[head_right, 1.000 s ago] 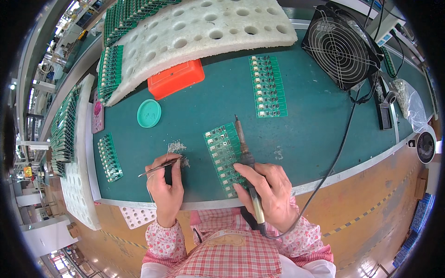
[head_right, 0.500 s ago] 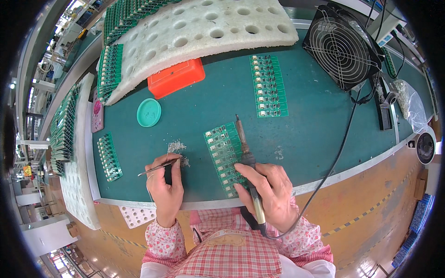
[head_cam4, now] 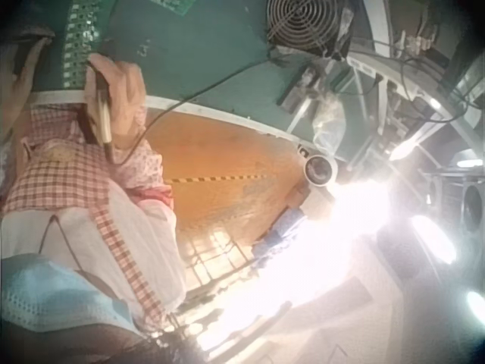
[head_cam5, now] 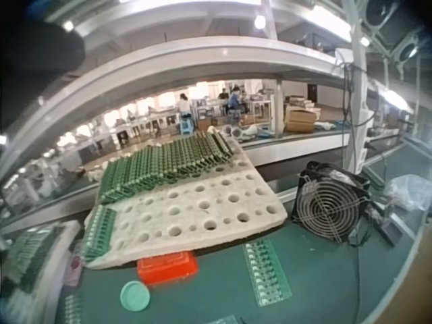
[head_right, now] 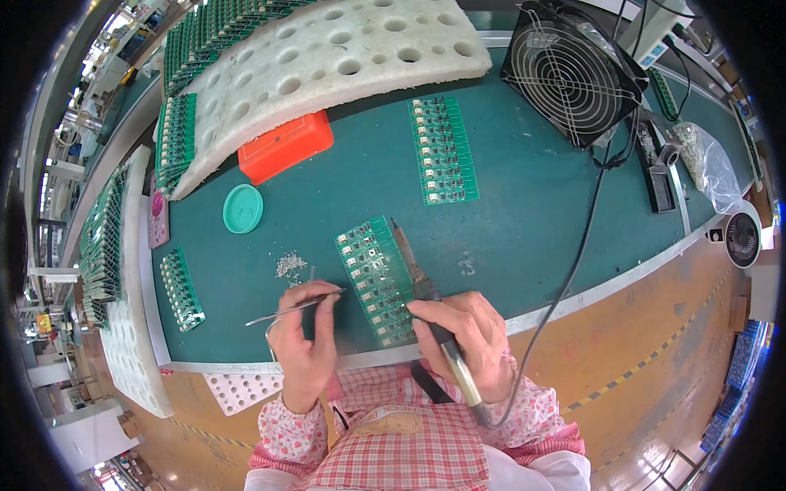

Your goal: The person solders electronic components onto circuit boards using a soldering iron and solder wire.

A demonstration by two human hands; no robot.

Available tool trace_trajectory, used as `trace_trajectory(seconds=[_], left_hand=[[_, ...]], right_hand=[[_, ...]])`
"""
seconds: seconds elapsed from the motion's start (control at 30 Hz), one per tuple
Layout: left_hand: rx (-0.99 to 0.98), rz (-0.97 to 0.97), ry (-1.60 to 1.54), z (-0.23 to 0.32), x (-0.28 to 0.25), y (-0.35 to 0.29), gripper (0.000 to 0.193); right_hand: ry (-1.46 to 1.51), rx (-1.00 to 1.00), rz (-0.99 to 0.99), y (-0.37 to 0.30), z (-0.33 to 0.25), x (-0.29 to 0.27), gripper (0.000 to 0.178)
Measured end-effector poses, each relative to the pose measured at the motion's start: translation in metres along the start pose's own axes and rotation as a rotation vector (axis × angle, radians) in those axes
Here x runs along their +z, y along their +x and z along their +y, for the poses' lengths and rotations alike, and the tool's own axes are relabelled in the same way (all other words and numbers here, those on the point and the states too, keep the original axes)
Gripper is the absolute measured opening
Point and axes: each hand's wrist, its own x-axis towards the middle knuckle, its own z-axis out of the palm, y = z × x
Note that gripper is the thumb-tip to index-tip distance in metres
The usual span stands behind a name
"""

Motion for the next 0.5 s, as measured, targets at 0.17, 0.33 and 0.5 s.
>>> trace_trajectory(seconds=[0.17, 0.33, 0.5], left_hand=[[0.063, -0.021, -0.036, 0.001, 0.017, -0.008, 0.021], [0.052, -0.027, -0.021, 0.001, 0.02, -0.008, 0.022], [0.073, -0.031, 0.027, 0.002, 0.019, -0.009, 0.023]], right_hand=[[0.062, -0.008, 0.013, -0.001, 0.0, -0.002, 0.039], [0.07, -0.007, 0.005, 0.0, 0.002, -0.003, 0.039], [0.075, -0.01, 0.002, 0.0, 0.002, -0.003, 0.04]])
